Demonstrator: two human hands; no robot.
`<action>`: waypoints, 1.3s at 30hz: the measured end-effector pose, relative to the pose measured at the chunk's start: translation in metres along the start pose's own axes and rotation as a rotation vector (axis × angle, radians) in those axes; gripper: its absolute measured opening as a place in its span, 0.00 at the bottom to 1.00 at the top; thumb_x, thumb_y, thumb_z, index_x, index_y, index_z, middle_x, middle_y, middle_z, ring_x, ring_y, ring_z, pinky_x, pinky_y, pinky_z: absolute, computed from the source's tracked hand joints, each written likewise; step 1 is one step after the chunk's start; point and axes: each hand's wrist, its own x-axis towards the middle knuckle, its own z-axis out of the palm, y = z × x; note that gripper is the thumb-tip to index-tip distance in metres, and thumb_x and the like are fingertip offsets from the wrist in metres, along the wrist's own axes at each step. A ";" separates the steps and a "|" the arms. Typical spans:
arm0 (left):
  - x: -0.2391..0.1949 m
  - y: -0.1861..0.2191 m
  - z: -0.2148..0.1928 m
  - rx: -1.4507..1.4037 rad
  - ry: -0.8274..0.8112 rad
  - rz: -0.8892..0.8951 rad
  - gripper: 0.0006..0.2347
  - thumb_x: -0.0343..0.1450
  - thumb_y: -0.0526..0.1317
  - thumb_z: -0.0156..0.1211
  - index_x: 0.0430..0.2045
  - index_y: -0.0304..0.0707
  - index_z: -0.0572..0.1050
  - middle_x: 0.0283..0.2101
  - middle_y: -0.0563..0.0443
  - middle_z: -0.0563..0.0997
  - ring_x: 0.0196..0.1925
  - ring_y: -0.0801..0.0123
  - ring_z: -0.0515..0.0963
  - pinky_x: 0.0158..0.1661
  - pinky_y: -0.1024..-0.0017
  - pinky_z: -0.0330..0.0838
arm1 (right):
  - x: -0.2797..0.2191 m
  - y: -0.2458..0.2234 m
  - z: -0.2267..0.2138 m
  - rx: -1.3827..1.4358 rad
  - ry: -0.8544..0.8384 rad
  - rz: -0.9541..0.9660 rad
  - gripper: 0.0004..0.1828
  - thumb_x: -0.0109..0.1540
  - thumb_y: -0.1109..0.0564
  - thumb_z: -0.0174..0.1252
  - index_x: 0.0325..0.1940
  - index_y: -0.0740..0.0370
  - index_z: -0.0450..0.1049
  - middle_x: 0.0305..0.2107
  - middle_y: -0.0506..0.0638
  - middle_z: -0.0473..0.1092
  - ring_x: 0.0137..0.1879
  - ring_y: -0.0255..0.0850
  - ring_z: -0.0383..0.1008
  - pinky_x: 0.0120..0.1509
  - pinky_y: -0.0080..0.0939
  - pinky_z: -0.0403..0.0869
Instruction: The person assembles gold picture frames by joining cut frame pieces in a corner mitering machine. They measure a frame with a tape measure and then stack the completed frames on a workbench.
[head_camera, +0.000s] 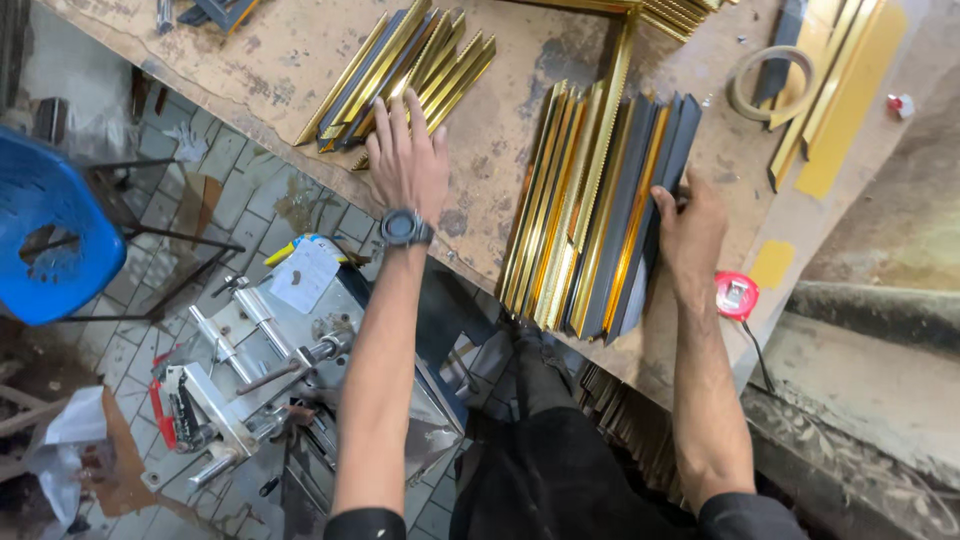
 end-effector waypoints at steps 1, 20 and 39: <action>0.009 -0.007 0.018 0.071 -0.009 -0.010 0.25 0.71 0.47 0.58 0.58 0.26 0.72 0.62 0.35 0.73 0.66 0.46 0.69 0.57 0.55 0.63 | -0.001 0.001 0.003 0.077 -0.015 0.082 0.23 0.64 0.57 0.67 0.61 0.71 0.74 0.34 0.65 0.77 0.38 0.52 0.78 0.43 0.48 0.74; -0.174 0.012 -0.128 -0.669 0.128 -0.456 0.13 0.77 0.33 0.59 0.56 0.35 0.71 0.49 0.41 0.80 0.38 0.56 0.82 0.37 0.64 0.76 | -0.092 -0.128 -0.071 0.074 0.006 -0.516 0.23 0.72 0.68 0.53 0.73 0.67 0.67 0.40 0.57 0.70 0.43 0.45 0.71 0.45 0.45 0.73; -0.511 -0.186 -0.193 -0.048 0.043 -0.557 0.13 0.72 0.45 0.71 0.51 0.58 0.82 0.51 0.56 0.75 0.56 0.59 0.69 0.53 0.56 0.61 | -0.377 -0.209 0.138 -0.173 -0.285 -1.006 0.16 0.72 0.48 0.67 0.65 0.42 0.81 0.59 0.52 0.63 0.63 0.47 0.55 0.65 0.51 0.58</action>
